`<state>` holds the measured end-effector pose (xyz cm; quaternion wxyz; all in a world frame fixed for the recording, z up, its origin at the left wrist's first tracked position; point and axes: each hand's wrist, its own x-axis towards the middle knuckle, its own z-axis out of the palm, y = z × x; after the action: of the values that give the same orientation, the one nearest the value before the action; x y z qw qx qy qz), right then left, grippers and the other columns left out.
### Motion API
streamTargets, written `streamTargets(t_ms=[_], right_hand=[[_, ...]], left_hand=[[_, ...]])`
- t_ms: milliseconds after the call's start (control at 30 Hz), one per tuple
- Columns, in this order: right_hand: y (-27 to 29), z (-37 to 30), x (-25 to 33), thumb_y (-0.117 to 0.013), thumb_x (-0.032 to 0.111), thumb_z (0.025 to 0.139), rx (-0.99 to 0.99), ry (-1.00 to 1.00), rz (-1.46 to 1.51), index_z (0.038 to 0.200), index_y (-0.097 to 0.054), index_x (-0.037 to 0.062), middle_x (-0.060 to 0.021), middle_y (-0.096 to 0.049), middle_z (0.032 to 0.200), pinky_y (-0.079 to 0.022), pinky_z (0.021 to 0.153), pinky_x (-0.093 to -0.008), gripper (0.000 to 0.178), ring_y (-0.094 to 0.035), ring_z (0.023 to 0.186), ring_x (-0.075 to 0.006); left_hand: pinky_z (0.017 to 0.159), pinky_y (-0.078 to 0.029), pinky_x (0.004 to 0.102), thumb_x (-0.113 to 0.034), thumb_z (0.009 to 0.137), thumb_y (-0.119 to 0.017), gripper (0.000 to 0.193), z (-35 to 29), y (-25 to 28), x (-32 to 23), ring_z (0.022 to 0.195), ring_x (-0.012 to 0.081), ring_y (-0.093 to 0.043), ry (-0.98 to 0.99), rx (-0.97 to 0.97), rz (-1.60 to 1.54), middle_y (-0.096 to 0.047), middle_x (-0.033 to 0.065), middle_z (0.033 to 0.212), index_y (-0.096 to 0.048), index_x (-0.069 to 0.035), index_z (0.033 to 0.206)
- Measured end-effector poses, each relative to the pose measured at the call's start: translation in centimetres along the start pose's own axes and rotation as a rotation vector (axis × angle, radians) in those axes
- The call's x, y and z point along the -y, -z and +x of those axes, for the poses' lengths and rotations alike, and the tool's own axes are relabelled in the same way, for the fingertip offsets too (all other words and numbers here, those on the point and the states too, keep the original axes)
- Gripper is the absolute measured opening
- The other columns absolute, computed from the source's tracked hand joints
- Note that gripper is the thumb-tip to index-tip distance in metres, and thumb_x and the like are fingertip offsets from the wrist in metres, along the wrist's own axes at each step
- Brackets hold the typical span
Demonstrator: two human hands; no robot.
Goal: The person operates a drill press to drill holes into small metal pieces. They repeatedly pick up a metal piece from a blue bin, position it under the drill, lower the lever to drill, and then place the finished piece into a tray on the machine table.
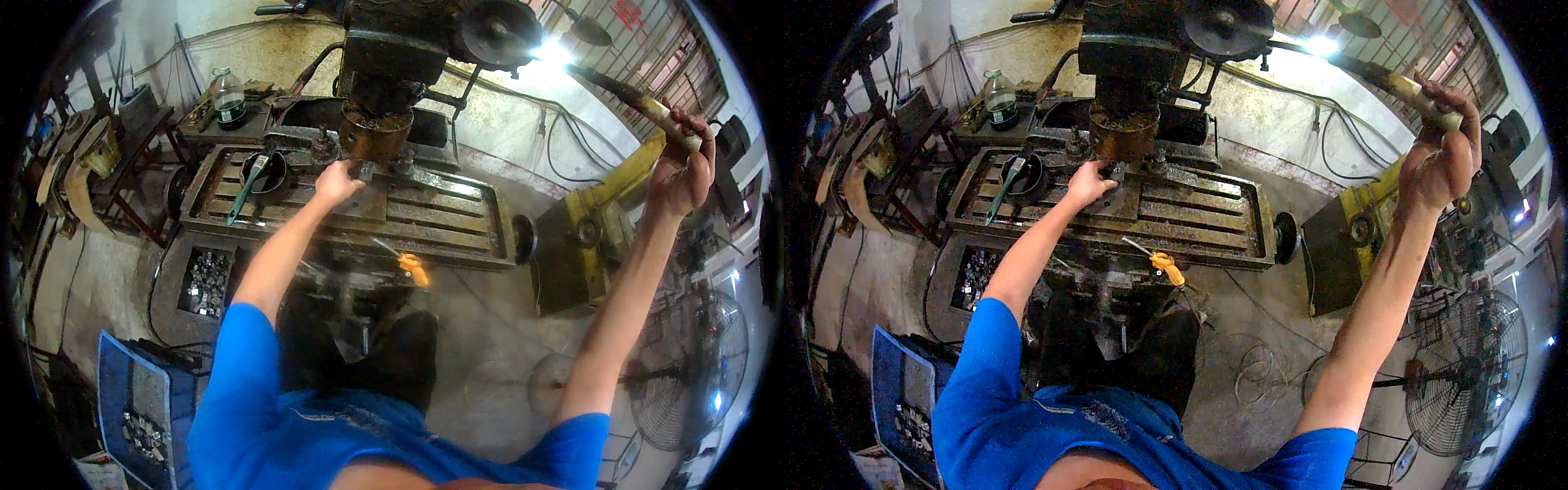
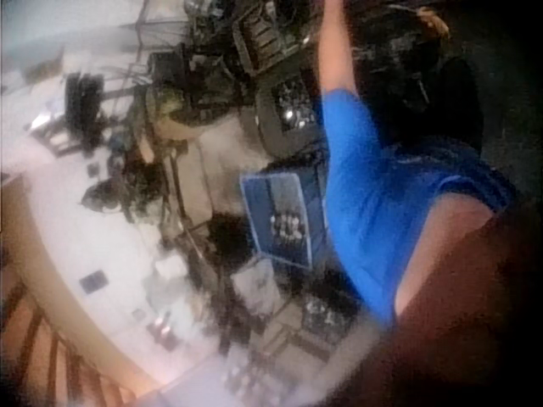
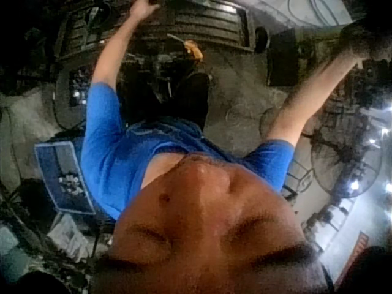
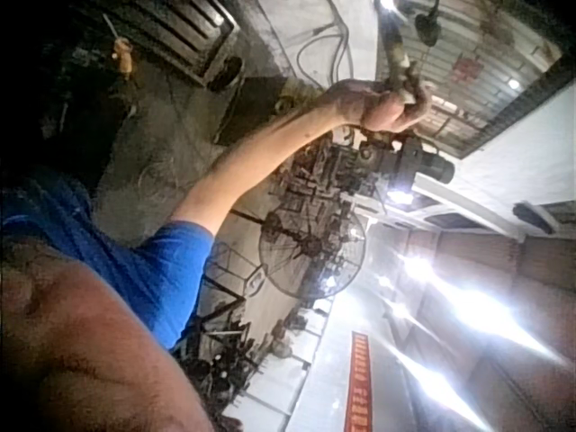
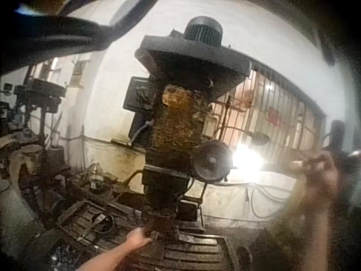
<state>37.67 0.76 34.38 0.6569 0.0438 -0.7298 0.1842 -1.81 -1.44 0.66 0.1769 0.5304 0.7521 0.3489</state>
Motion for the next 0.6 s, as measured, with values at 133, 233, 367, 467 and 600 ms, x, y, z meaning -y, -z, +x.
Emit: streamTargets(t_ms=[133,233,367,467,600], right_hand=[[0.1,0.0,0.2,-0.051,0.025,0.068,0.021,-0.008,0.012,0.101,-0.052,-0.0084,-0.0202,-0.056,0.1,-0.034,0.097,-0.0468,0.047,-0.052,0.101,-0.0307],[-0.7,-0.2,1.3,-0.062,0.03,0.068,0.027,-0.087,-0.026,0.113,-0.048,-0.0048,-0.0164,-0.053,0.109,-0.029,0.102,-0.0438,0.058,-0.047,0.11,-0.0296],[-3.5,-2.2,2.4,-0.06,0.034,0.068,-0.103,-0.086,-0.158,0.12,-0.045,-0.0029,-0.0173,-0.049,0.119,-0.029,0.102,-0.0415,0.065,-0.044,0.116,-0.0292],[-3.6,-2.3,3.0,-0.059,0.036,0.068,-0.108,-0.086,-0.129,0.124,-0.042,-0.0019,-0.0175,-0.047,0.122,-0.028,0.102,-0.0407,0.07,-0.042,0.118,-0.0291],[-3.8,-2.4,2.8,-0.051,0.03,0.07,-0.131,-0.042,-0.173,0.122,-0.043,-0.0037,-0.0201,-0.05,0.117,-0.031,0.099,-0.0415,0.062,-0.046,0.114,-0.0296]], left_hand=[[0.08,-0.046,0.0375,-0.027,0.061,-0.071,0.051,-0.6,-0.9,0.6,0.093,0.0279,-0.059,-0.046,-0.034,0.035,-0.062,0.0143,0.098,-0.06,-0.011,0.108],[0.081,-0.046,0.0373,-0.026,0.061,-0.071,0.052,-0.7,-0.5,1.5,0.094,0.0286,-0.059,-0.124,0.003,0.011,-0.062,0.0156,0.097,-0.06,-0.01,0.109],[0.061,-0.048,0.0341,-0.018,0.064,-0.071,0.051,-1.8,0.2,2.0,0.066,0.0208,-0.062,-0.166,-0.057,0.087,-0.064,0.0142,0.076,-0.056,0.003,0.108],[0.063,-0.048,0.0338,-0.016,0.065,-0.066,0.042,-0.2,-1.0,4.0,0.066,0.0211,-0.061,-0.09,0.089,-0.134,-0.063,0.0142,0.073,-0.06,0.001,0.103],[0.074,-0.049,0.0359,-0.019,0.064,-0.061,0.035,-0.3,0.0,3.3,0.08,0.0284,-0.063,0.016,0.16,-0.156,-0.065,0.0141,0.079,-0.065,-0.006,0.096]])
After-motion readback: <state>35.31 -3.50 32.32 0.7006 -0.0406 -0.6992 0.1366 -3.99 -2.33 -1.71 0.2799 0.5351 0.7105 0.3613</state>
